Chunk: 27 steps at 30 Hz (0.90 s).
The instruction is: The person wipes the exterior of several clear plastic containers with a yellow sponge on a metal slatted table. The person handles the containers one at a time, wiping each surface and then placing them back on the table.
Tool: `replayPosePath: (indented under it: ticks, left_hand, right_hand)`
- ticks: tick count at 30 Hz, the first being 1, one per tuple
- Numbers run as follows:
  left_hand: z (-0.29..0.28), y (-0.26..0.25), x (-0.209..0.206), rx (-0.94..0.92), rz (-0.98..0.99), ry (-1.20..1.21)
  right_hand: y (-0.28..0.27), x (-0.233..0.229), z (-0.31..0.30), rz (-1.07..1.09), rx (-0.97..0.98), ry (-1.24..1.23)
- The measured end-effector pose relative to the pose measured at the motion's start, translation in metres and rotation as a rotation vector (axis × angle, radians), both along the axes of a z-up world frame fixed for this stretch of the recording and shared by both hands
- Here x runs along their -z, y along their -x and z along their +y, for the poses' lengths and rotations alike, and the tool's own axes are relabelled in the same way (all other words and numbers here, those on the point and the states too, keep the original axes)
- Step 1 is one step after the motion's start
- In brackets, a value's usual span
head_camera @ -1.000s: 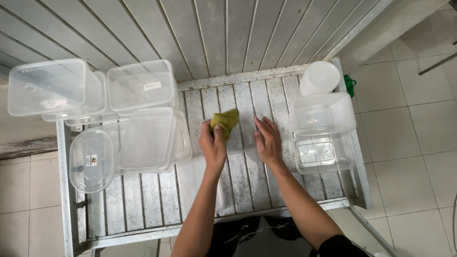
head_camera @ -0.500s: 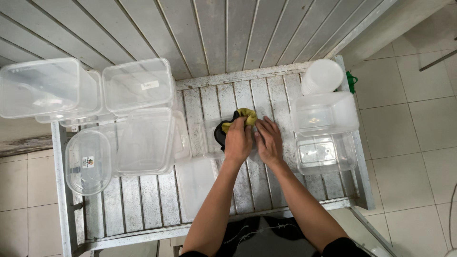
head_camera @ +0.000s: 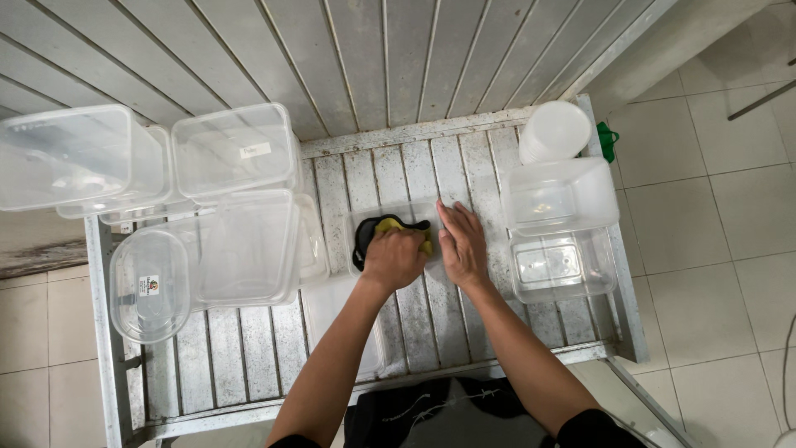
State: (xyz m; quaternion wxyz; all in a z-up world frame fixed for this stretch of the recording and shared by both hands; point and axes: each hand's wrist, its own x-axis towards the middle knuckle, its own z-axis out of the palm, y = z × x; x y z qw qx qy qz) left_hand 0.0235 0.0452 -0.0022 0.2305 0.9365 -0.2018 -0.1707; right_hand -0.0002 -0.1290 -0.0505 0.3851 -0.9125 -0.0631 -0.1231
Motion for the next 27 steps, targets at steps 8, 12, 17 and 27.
replayPosePath:
  ticks: [8, 12, 17, 27]
  left_hand:
    - [0.004, 0.010, -0.011, -0.327, -0.053, -0.079]
    - [-0.006, 0.013, -0.015, -0.298, -0.126, 0.010]
    - [-0.027, 0.011, -0.019, -0.213, -0.123, -0.046]
    - [0.003, 0.022, -0.009, 0.044, -0.191, -0.015]
  right_hand:
    - [0.000, 0.001, 0.001, -0.007, 0.021, 0.010]
    - [-0.001, 0.000, 0.001, -0.005, 0.011, 0.019]
    - [-0.002, -0.002, 0.002, -0.015, 0.027, 0.015]
    - [0.001, 0.000, 0.003, -0.021, 0.046, 0.000]
